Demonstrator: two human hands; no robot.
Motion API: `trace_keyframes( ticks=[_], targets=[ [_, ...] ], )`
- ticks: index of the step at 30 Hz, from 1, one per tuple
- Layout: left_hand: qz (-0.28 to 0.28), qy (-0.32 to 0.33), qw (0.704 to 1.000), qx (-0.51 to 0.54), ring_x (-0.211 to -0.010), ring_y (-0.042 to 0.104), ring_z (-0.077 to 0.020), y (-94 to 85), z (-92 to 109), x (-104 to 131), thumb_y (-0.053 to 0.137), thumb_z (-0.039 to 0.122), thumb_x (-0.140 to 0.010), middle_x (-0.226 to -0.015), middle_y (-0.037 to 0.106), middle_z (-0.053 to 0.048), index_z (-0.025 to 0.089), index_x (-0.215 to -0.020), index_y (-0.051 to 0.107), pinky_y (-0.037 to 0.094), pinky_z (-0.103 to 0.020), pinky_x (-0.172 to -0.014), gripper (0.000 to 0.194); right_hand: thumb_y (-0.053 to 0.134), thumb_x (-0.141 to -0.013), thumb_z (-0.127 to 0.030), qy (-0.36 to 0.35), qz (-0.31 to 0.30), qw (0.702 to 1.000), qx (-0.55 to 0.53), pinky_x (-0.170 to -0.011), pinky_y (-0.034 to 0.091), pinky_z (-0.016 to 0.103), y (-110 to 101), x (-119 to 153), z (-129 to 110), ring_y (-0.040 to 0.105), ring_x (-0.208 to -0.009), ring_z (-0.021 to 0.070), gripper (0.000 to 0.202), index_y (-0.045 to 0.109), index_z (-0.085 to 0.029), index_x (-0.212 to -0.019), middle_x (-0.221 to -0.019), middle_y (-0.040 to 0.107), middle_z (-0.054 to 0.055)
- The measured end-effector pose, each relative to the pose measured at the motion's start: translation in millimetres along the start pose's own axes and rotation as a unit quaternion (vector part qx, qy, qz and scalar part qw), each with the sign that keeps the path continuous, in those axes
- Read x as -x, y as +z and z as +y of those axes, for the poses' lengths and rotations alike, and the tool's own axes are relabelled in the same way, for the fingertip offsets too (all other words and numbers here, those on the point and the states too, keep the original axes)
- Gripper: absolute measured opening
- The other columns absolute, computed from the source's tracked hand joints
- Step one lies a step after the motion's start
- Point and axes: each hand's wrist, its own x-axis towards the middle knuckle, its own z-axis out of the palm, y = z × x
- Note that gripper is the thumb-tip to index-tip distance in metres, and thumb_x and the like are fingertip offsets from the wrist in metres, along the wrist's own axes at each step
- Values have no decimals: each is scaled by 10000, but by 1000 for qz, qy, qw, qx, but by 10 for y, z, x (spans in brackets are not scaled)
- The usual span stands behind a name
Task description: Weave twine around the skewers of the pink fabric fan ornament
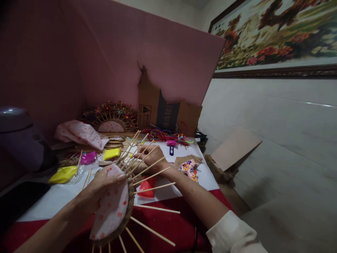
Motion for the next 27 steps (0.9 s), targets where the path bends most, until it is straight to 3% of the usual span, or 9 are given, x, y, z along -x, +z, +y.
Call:
trace_keyframes(
  ticks=[7, 14, 19, 27],
  targets=[
    [-9, -5, 1000, -5, -427, 499, -91, -20, -9, -8, 791, 350, -511, -497, 566, 27, 165, -649, 571, 352, -204, -424, 319, 666, -703, -300, 11, 4, 1000, 4, -499, 326, 224, 10, -7, -16, 468, -527, 99, 182, 614, -158, -602, -542, 541, -27],
    [-12, -3, 1000, -1, -431, 504, -94, 5, 38, 23, 778, 330, -524, -494, 567, 24, 166, -627, 578, 367, -204, -426, 278, 651, -716, -312, -16, 35, 999, 10, -516, 345, 226, -57, -44, 42, 474, -555, 111, 177, 612, -163, -629, -570, 552, -20],
    [-17, 0, 1000, 10, -419, 500, -89, 22, 51, 35, 778, 312, -525, -488, 565, 30, 166, -627, 576, 357, -193, -404, 270, 659, -701, -341, -22, 82, 996, -1, -478, 306, 219, -93, -46, 55, 404, -508, 96, 219, 586, -169, -587, -513, 477, -44],
    [-32, -6, 999, 21, -392, 498, -79, 48, 75, 38, 781, 301, -523, -463, 564, 37, 151, -638, 576, 354, -175, -385, 279, 648, -699, -337, -25, 115, 993, -10, -466, 305, 215, -143, -24, 23, 421, -495, 96, 196, 625, -173, -594, -519, 519, -34]
  ],
)
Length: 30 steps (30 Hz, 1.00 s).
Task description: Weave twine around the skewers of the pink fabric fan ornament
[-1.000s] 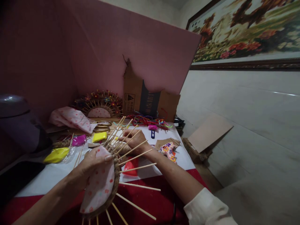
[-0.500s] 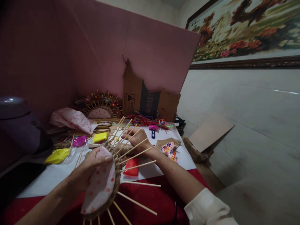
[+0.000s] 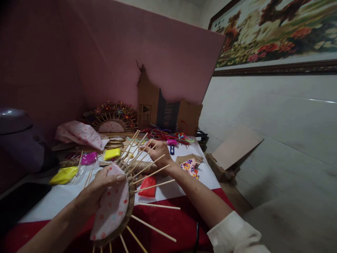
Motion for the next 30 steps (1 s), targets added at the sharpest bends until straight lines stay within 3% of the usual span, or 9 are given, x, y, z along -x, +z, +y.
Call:
trace_keyframes(
  ticks=[8, 14, 21, 24, 30],
  targets=[
    [15, -18, 1000, -17, -463, 545, -98, 13, 56, 39, 774, 314, -559, -540, 600, 26, 154, -728, 596, 408, -203, -460, 293, 649, -716, -363, -9, 49, 999, -3, -462, 316, 215, -79, -7, 75, 422, -476, 95, 213, 615, -179, -616, -521, 524, -38],
    [16, -28, 999, -26, -449, 540, -100, -9, 43, 35, 767, 290, -588, -514, 585, 31, 164, -678, 559, 399, -207, -453, 260, 639, -737, -350, -38, 44, 998, 27, -472, 297, 220, -126, -1, -13, 386, -480, 91, 209, 611, -179, -619, -505, 468, -50],
    [-48, -16, 999, -9, -597, 628, -152, 52, 52, 85, 735, 209, -636, -670, 680, -30, 162, -914, 629, 477, -243, -571, 301, 620, -748, -342, -17, 1, 1000, 6, -502, 349, 221, 30, -31, -81, 496, -540, 114, 181, 623, -182, -664, -596, 585, -17],
    [-64, -22, 998, 3, -575, 626, -147, 64, 64, 101, 718, 213, -666, -700, 696, -46, 162, -1043, 621, 484, -244, -582, 393, 602, -765, -360, -29, -11, 999, 6, -505, 349, 221, 99, -59, -102, 492, -538, 110, 207, 620, -182, -662, -589, 577, -21],
    [-33, -21, 999, -2, -678, 644, -159, 0, 26, 56, 724, 225, -668, -870, 701, -61, 209, -1184, 538, 489, -245, -624, 549, 647, -721, -354, -36, 32, 999, 14, -473, 318, 219, 30, -117, -139, 448, -506, 103, 214, 596, -183, -603, -543, 537, -33]
  ],
)
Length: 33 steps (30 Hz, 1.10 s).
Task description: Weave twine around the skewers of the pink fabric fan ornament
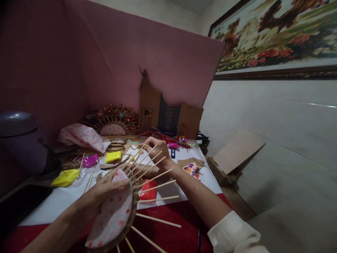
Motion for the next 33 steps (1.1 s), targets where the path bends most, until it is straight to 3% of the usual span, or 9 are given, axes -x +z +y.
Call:
trace_keyframes(
  ticks=[6, 17, 25, 33],
  targets=[
    [6, -8, 1000, -4, -699, 629, -185, -69, -77, -66, 739, 281, -655, -837, 673, -73, 191, -1229, 485, 467, -278, -629, 635, 660, -703, -388, 14, 15, 999, -47, -442, 256, 222, -208, -44, 23, 323, -465, 82, 266, 553, -179, -578, -492, 400, -62],
    [57, -32, 998, -11, -746, 638, -205, -50, -75, -59, 745, 309, -647, -935, 676, -80, 238, -1317, 396, 469, -306, -676, 759, 655, -716, -487, 43, -12, 978, -204, -408, 177, 224, -533, 56, -40, 253, -434, 65, 364, 480, -188, -602, -490, 336, -71],
    [29, -34, 998, -39, -735, 641, -200, -35, -51, -43, 735, 318, -659, -863, 678, -68, 228, -1266, 447, 454, -278, -646, 678, 691, -696, -444, 2, -14, 985, -171, -419, 216, 232, -525, -63, -248, 295, -448, 70, 326, 521, -186, -590, -503, 395, -56],
    [30, -48, 998, -9, -710, 645, -207, -68, -79, -71, 750, 311, -640, -861, 695, -83, 231, -1307, 416, 454, -287, -641, 750, 681, -692, -479, 6, 20, 992, -123, -428, 238, 231, -423, -82, -172, 333, -458, 78, 361, 518, -180, -573, -498, 422, -48]
  ],
)
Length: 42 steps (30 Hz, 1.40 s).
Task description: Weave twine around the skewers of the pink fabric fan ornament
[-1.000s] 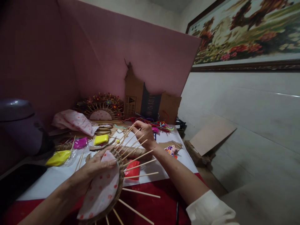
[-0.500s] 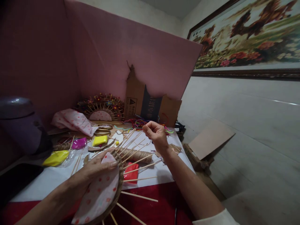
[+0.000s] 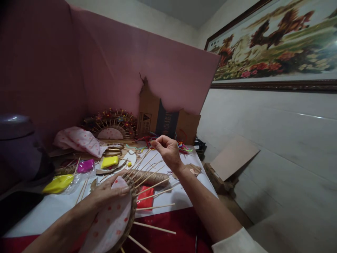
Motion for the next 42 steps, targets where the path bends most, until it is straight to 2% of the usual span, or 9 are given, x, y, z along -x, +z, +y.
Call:
trace_keyframes(
  ticks=[10, 18, 25, 29, 37, 42],
  targets=[
    [2, 5, 1000, 11, -734, 654, -211, -22, -21, -17, 752, 318, -644, -926, 693, -104, 226, -1350, 358, 468, -306, -683, 814, 680, -689, -483, -10, 32, 999, 5, -432, 257, 231, -36, 74, 37, 338, -466, 80, 359, 515, -183, -583, -517, 421, -48],
    [-14, 11, 1000, 16, -705, 651, -208, -18, -34, -13, 752, 317, -644, -880, 698, -97, 230, -1298, 430, 463, -292, -643, 734, 678, -702, -465, -30, 25, 999, -1, -447, 264, 242, -1, 25, -38, 351, -465, 88, 343, 514, -189, -583, -505, 413, -50],
    [10, 1, 1000, 23, -690, 649, -209, -10, -18, 3, 757, 304, -636, -856, 707, -78, 250, -1298, 443, 458, -278, -610, 735, 676, -701, -467, -22, 33, 999, 6, -455, 281, 236, 20, 48, 29, 358, -475, 90, 345, 518, -186, -576, -512, 433, -46],
    [12, 12, 1000, 18, -723, 655, -207, 16, 4, 18, 761, 295, -634, -910, 707, -98, 227, -1276, 471, 465, -277, -635, 708, 669, -705, -470, -26, 37, 999, 11, -457, 281, 235, 14, 73, 38, 352, -486, 91, 343, 516, -188, -582, -533, 440, -42],
    [29, 8, 1000, -4, -746, 662, -215, 37, 13, 21, 763, 327, -630, -932, 706, -102, 223, -1331, 386, 471, -298, -671, 803, 645, -737, -440, -25, 43, 999, 14, -469, 273, 246, -10, 122, 70, 359, -494, 98, 314, 526, -186, -594, -537, 429, -39],
    [10, 19, 1000, 10, -757, 659, -217, 16, -18, 7, 759, 324, -634, -985, 694, -112, 231, -1295, 430, 470, -301, -670, 744, 663, -717, -423, -18, 45, 999, 19, -466, 266, 242, -1, 107, 86, 349, -491, 94, 310, 522, -184, -580, -535, 429, -41]
  ],
)
